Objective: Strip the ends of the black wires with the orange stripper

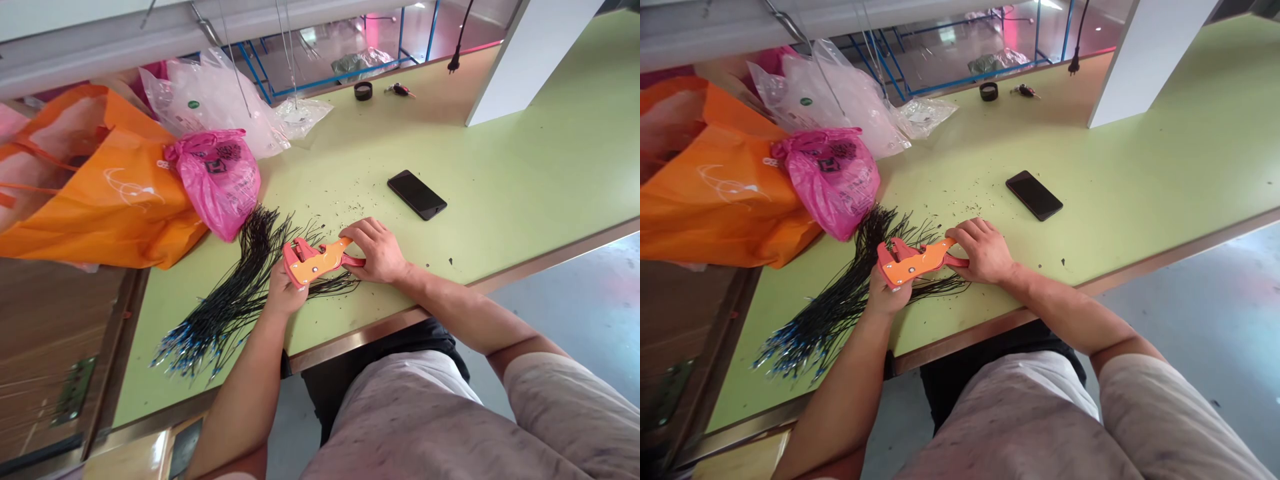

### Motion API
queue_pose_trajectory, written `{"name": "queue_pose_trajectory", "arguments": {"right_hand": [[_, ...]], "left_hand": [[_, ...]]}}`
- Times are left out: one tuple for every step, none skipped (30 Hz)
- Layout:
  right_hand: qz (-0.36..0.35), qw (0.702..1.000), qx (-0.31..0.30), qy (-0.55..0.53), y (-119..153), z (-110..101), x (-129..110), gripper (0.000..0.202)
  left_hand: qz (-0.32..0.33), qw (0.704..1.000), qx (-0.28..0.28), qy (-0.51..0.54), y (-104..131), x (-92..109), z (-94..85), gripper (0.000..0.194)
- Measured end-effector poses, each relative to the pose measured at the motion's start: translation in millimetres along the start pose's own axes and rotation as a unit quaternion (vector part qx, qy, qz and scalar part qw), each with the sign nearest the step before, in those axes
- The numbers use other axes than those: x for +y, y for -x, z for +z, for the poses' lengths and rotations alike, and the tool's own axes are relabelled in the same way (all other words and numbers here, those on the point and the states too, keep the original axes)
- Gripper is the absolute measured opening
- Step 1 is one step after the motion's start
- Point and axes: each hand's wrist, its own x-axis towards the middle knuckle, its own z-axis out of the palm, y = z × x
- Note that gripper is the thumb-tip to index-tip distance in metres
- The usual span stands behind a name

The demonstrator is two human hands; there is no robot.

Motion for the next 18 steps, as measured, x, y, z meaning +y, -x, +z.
{"name": "queue_pose_trajectory", "arguments": {"right_hand": [[0.004,1.0,-0.005,-0.002,0.0,-0.1,-0.2,0.043],[0.008,1.0,-0.01,-0.003,-0.1,-0.3,-0.4,0.043],[0.011,1.0,-0.016,-0.004,-0.1,-0.6,-0.8,0.042],[0.013,1.0,-0.021,-0.005,-0.1,-1.0,-1.1,0.042],[0.013,1.0,-0.024,-0.005,0.0,-1.3,-1.5,0.041],[0.014,1.0,-0.027,-0.004,0.2,-1.6,-1.9,0.041],[0.015,0.999,-0.029,-0.003,0.4,-1.7,-2.2,0.04],[0.016,0.999,-0.032,-0.002,0.6,-1.8,-2.5,0.04],[0.019,0.999,-0.035,0.0,0.8,-1.6,-2.7,0.039],[0.022,0.999,-0.04,0.002,1.0,-1.4,-2.8,0.039],[0.025,0.999,-0.045,0.006,1.1,-1.1,-2.8,0.038],[0.029,0.998,-0.049,0.01,1.1,-0.8,-2.8,0.037],[0.034,0.998,-0.053,0.015,1.1,-0.5,-2.7,0.036],[0.038,0.998,-0.054,0.019,1.0,-0.3,-2.6,0.034],[0.041,0.997,-0.054,0.024,1.0,-0.2,-2.6,0.033],[0.044,0.997,-0.054,0.027,1.0,-0.4,-2.6,0.031],[0.046,0.997,-0.054,0.028,1.1,-0.8,-2.7,0.029],[0.05,0.997,-0.056,0.029,1.4,-1.3,-3.0,0.027]], "left_hand": [[-0.004,1.0,0.0,0.005,-0.1,0.8,0.2,0.048],[-0.009,1.0,-0.001,0.012,-0.4,1.6,0.4,0.048],[-0.014,1.0,-0.004,0.02,-0.6,2.3,0.7,0.048],[-0.019,0.999,-0.007,0.025,-0.9,3.0,0.8,0.047],[-0.023,0.999,-0.013,0.031,-1.2,3.7,0.9,0.046],[-0.026,0.999,-0.017,0.039,-1.5,4.3,1.0,0.045],[-0.026,0.998,-0.019,0.05,-1.8,5.0,0.9,0.044],[-0.024,0.998,-0.019,0.062,-2.1,5.7,0.8,0.042],[-0.021,0.997,-0.017,0.075,-2.3,6.7,0.6,0.039],[-0.018,0.996,-0.014,0.086,-2.6,7.8,0.4,0.038],[-0.015,0.996,-0.009,0.092,-2.9,9.1,0.4,0.036],[-0.015,0.995,-0.003,0.095,-3.1,10.6,0.5,0.036],[-0.017,0.995,0.002,0.094,-3.3,12.1,0.7,0.036],[-0.023,0.995,0.005,0.094,-3.5,13.7,1.3,0.037],[-0.03,0.995,0.008,0.099,-3.5,15.0,2.0,0.039],[-0.037,0.993,0.01,0.109,-3.5,16.2,2.9,0.041],[-0.043,0.992,0.013,0.122,-3.3,17.0,3.8,0.043],[-0.048,0.99,0.015,0.135,-3.1,17.5,4.5,0.045]]}}
